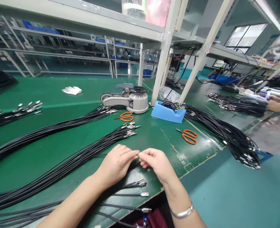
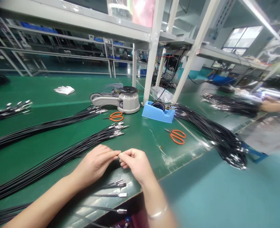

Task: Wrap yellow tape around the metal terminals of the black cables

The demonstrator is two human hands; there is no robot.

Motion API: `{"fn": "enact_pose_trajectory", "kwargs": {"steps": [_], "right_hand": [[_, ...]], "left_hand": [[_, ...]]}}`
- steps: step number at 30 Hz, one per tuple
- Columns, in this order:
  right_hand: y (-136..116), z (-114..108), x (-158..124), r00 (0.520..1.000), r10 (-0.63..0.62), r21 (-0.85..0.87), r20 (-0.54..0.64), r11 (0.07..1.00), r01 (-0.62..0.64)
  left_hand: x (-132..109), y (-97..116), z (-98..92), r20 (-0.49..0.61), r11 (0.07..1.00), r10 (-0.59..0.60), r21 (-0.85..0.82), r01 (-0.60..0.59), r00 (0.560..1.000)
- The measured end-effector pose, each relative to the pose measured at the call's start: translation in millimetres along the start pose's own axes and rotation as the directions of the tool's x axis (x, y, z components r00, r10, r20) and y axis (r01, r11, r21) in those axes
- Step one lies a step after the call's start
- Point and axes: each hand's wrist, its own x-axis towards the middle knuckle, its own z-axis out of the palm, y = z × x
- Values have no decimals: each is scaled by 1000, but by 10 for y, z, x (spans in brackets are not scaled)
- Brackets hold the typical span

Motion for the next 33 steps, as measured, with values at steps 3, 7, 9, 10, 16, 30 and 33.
{"fn": "enact_pose_trajectory", "kwargs": {"steps": [3,7,9,10,16,30,33], "right_hand": [[12,-7,16,1000,-24,10,-6,1000,24],[25,-22,16,1000,-16,-18,3,1000,16],[38,-38,8,1000,-16,-37,14,999,16],[47,-47,4,1000,-17,-48,17,999,18],[76,-79,-11,999,-34,-117,23,992,37],[28,-59,-55,1000,-27,-171,-7,985,26],[39,-64,-54,1000,-15,-165,-9,986,13]], "left_hand": [[28,-89,-126,-14,980,-196,-39,195,981],[13,-213,-355,63,915,-394,-65,398,917],[-45,-244,-421,188,914,-383,-62,400,905],[-78,-253,-435,252,914,-375,-59,401,892],[-118,-257,-398,452,896,-337,-114,428,826],[220,-25,-321,665,757,-316,-254,602,677],[199,-40,-278,665,752,-312,-264,604,679]]}}
